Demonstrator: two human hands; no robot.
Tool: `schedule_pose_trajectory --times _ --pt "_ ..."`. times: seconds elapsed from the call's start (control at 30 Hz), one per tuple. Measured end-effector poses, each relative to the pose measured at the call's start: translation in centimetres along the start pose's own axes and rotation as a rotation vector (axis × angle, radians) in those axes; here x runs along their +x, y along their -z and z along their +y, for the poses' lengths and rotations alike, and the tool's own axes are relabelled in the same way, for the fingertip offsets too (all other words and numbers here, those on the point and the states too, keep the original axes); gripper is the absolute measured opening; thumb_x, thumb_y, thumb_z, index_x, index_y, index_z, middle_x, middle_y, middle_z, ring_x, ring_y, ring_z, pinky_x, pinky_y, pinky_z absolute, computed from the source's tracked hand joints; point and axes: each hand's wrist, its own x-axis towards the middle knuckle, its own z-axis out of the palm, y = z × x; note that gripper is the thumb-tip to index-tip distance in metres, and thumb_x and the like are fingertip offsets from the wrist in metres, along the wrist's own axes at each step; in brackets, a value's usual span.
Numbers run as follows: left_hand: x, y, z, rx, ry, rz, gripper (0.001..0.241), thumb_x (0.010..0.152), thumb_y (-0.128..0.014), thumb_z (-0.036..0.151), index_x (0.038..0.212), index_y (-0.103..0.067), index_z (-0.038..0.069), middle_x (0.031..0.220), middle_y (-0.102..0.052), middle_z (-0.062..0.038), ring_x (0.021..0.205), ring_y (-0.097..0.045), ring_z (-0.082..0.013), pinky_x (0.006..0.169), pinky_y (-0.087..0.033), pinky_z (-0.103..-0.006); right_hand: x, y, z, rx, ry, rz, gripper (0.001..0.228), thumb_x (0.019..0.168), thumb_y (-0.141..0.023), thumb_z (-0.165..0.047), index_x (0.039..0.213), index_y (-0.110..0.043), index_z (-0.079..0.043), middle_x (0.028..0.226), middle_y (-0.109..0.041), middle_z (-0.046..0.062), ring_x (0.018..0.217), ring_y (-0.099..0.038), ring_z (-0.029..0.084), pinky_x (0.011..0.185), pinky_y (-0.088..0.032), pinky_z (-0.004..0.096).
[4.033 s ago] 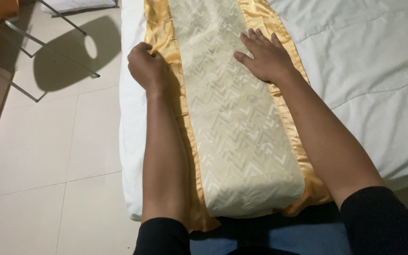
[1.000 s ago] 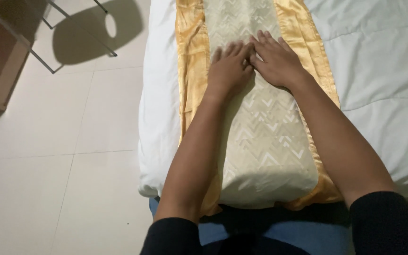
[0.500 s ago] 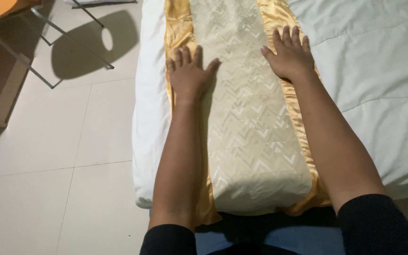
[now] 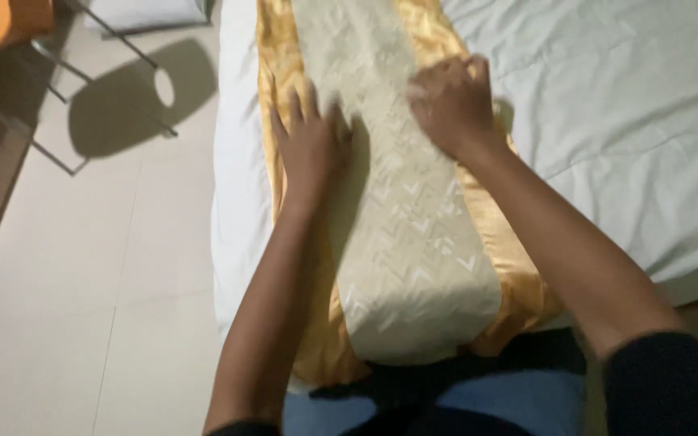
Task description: The person folds a gold and white decorative runner on a bed, then smooths the white bedsheet and tucks it under the mattress along the sides.
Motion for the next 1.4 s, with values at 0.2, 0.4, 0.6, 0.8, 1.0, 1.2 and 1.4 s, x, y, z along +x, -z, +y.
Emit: schedule_pose_trajectory --times 0.2,0.4,0.6,0.8,1.0,1.2,1.4 --pt "-12.7 6.0 1.6 -0.115 -0.175 -0.243 0.075 0.097 -0.039 0.069 0.158 -0.039 0.024 0.164 -0.029 -0.017 0.152 -0.021 -0.0388 0.12 -0.014 -0.058 -10.0 8.6 -5.3 0.21 -0.159 -0.581 0.068 0.102 -0.033 -0.052 0.164 -0.021 -0.025 0.173 -0.014 0.005 0.156 -0.011 0.024 0.119 -0.006 0.047" --pt "-18.2 7.3 -1.3 -0.023 0.001 -0.135 0.07 0.101 -0.031 0.065 0.157 -0.04 0.023 0.167 -0.027 -0.013 0.154 -0.017 -0.0295 0.12 -0.009 -0.0506 -16.6 5.5 0.3 -0.013 -0.206 -0.387 0.064 0.108 -0.025 -0.055 0.162 -0.015 -0.022 0.175 -0.007 0.009 0.158 -0.004 0.025 0.12 -0.008 0.045" --pt "-21.6 9.3 -0.8 -0.136 0.243 0.098 0.067 0.096 -0.064 0.046 0.152 -0.051 0.012 0.124 -0.07 -0.015 0.111 -0.064 -0.0279 0.093 -0.051 -0.0428 -22.1 7.1 0.2 0.187 -0.492 0.073 0.031 0.104 -0.062 -0.041 0.127 -0.073 -0.023 0.121 -0.077 -0.001 0.112 -0.069 0.015 0.105 -0.054 0.036" --pt "-22.8 8.4 0.4 -0.255 0.587 0.11 0.038 0.093 -0.077 0.025 0.127 -0.071 0.01 0.076 -0.069 -0.005 0.07 -0.061 -0.0183 0.065 -0.05 -0.036 -24.1 7.7 -1.7 -0.035 -0.624 0.153 0.03 0.092 -0.083 -0.038 0.104 -0.075 -0.011 0.078 -0.07 0.0 0.082 -0.063 0.023 0.071 -0.05 0.042" --pt "-21.8 12.9 2.5 -0.559 0.743 0.158 0.038 0.09 -0.073 0.025 0.126 -0.069 0.013 0.061 -0.064 0.0 0.047 -0.057 -0.0104 0.047 -0.043 -0.0299 -24.6 8.5 -1.2 0.165 -0.822 0.165 0.024 0.096 -0.079 -0.036 0.098 -0.076 -0.012 0.075 -0.069 0.002 0.065 -0.066 0.021 0.062 -0.048 0.038" --pt "-23.0 11.6 1.5 -0.491 0.68 0.179 0.029 0.092 -0.074 0.025 0.117 -0.074 0.011 0.058 -0.061 -0.001 0.048 -0.055 -0.008 0.046 -0.041 -0.0284 -25.5 8.0 -2.0 0.152 -0.734 0.312 0.019 0.102 -0.08 -0.031 0.101 -0.077 -0.012 0.075 -0.069 0.001 0.062 -0.065 0.02 0.059 -0.045 0.033" --pt "-23.1 11.1 1.1 -0.416 0.675 0.182 0.027 0.094 -0.074 0.025 0.118 -0.074 0.012 0.056 -0.064 -0.002 0.045 -0.057 -0.01 0.045 -0.04 -0.0284 -26.9 5.5 0.7 0.022 -0.626 0.383 0.028 0.105 -0.086 -0.032 0.094 -0.076 -0.007 0.073 -0.071 0.006 0.065 -0.063 0.015 0.061 -0.045 0.031"
